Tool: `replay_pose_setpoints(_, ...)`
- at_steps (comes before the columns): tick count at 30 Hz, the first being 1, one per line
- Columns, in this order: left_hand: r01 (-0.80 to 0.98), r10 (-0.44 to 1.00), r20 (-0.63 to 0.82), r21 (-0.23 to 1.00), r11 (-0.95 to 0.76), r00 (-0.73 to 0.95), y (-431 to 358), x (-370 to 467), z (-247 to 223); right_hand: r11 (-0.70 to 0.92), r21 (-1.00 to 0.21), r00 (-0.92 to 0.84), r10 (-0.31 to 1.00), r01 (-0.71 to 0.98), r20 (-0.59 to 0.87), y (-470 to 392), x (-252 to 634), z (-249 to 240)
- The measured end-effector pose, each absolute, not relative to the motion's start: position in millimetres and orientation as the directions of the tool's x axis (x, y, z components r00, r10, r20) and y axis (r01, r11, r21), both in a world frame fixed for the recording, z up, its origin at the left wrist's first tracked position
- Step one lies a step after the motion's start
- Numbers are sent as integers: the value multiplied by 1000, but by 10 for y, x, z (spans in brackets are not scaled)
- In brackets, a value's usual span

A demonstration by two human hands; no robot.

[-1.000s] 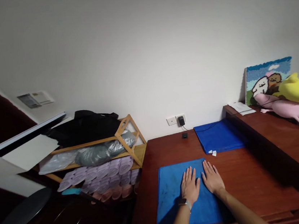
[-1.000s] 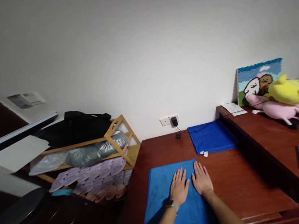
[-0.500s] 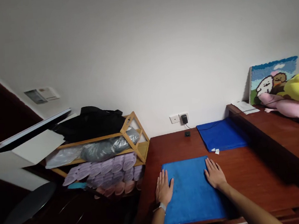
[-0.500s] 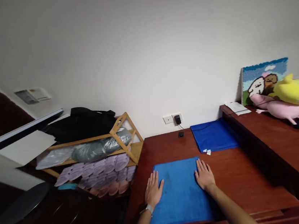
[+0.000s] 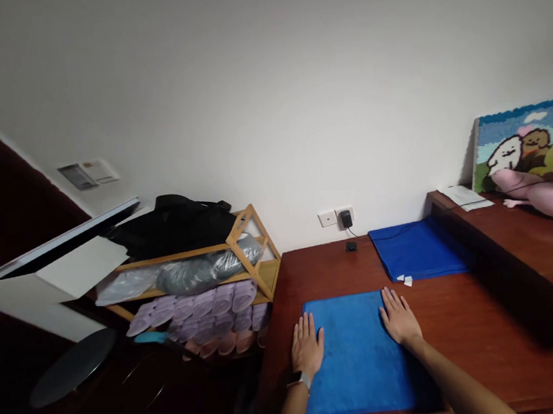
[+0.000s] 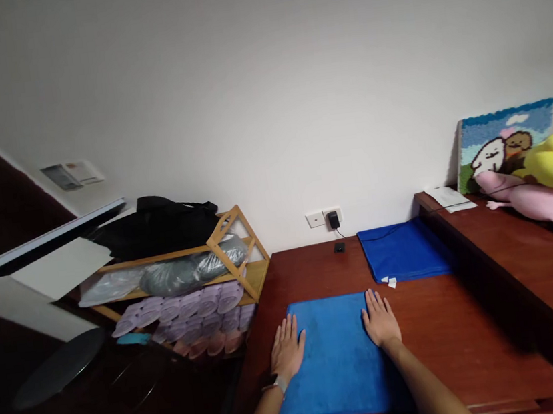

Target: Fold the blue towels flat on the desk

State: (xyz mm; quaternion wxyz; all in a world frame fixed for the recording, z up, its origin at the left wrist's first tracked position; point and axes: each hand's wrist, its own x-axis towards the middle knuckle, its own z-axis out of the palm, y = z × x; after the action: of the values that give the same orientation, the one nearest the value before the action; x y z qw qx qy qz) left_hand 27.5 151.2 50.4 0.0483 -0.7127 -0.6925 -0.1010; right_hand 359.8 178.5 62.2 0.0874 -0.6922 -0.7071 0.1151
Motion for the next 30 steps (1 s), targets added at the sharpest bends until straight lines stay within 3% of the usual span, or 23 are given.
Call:
replay_pose_setpoints(4,991,955,284,81,-111,83,1634,699,605,1,-304,-21,998,953,-62,1789,3596,662)
replay_pose_setpoints(7,945,927,261,110,-306,270,1735,1225,617,10,-319,-29,998,948,-54,1791,3599,652)
replay_pose_setpoints(10,915,915,216,146,-376,341,1821,1616,567,17,-310,-34,998,951,-47,1795,3606,615)
replay_pose_setpoints(14,933,942,151,158,-323,301,1897,1507,522,15,-296,-30,998,955,-48,1802,3612,594)
replay_pose_setpoints(21,990,989,123,108,-92,79,1906,406,535,13,-313,-27,999,950,-43,1790,3612,673)
replay_pose_setpoints(30,994,991,125,92,-50,38,1928,228,577,-10,-325,-17,997,946,-81,1800,3611,715)
